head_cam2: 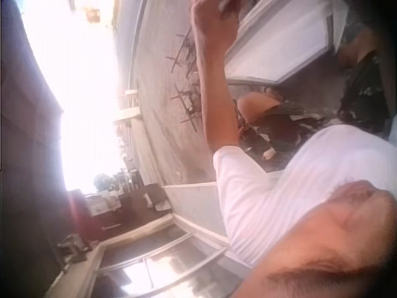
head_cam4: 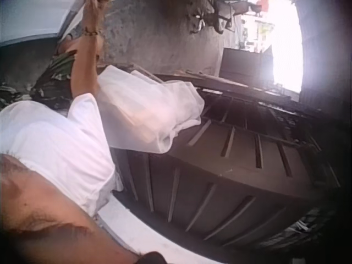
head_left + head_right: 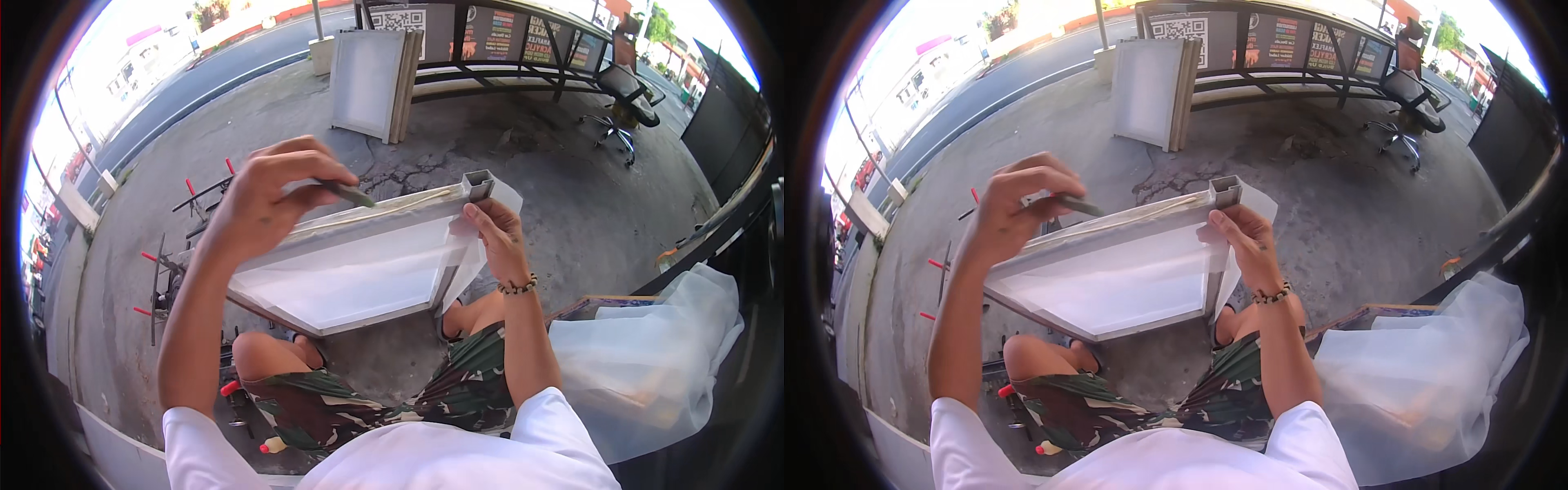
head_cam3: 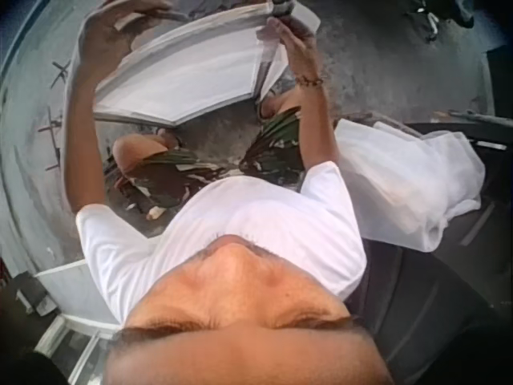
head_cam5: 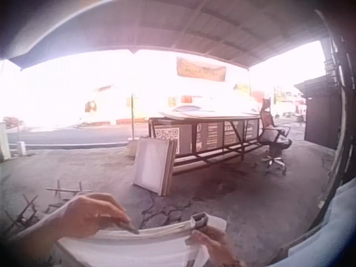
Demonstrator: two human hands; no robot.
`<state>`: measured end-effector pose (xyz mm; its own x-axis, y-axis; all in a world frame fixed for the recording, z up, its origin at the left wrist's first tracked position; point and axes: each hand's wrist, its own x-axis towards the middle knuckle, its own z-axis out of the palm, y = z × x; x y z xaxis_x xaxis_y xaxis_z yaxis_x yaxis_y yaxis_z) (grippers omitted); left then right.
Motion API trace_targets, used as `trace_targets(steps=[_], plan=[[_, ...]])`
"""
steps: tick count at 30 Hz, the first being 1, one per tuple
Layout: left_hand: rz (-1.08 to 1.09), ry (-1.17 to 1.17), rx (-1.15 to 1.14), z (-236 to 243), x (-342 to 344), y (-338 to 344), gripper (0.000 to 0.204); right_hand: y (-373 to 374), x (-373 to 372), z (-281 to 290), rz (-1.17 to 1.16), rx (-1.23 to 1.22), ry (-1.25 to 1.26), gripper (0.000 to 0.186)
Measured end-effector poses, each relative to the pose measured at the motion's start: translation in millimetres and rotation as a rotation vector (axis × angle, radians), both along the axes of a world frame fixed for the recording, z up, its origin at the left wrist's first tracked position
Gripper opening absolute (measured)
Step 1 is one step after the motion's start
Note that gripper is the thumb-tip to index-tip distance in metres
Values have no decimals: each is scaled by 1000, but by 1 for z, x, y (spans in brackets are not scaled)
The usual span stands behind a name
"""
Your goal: The person applies a liquid substance from a bottle onto the edges of a screen printing frame and smooths it using a scraper.
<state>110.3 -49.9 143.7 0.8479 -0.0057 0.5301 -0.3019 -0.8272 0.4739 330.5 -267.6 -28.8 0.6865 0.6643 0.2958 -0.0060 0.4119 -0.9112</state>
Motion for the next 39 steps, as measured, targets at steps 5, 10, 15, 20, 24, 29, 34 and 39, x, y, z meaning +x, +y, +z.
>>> trace_targets(steps=[5, 10, 15, 20, 24, 29, 34, 39], plan=[[-147, 131, 162, -21, 102, -14, 24, 6, -7, 0, 34, 58, 21, 19], [-162, 160, 207, -36, 125, -8, 27, 6, -9, 1, 49, 89, 80, 19], [-266, 81, 333, -33, 112, -3, 28, 4, -3, -2, 79, 92, 64, 18], [-209, 179, 289, -21, 101, 1, 27, 4, -6, 0, 74, 93, 80, 18], [-210, 76, 290, -30, 133, -17, 27, 3, -7, 3, 76, 95, 80, 17], [-272, 123, 382, -26, 111, 1, 28, 2, -4, 1, 60, 98, 69, 17], [-203, 142, 323, -21, 129, -11, 28, 4, -5, 2, 57, 76, 78, 17], [-282, 151, 321, -28, 135, -7, 29, 6, -5, -1, 40, 90, 57, 20]])
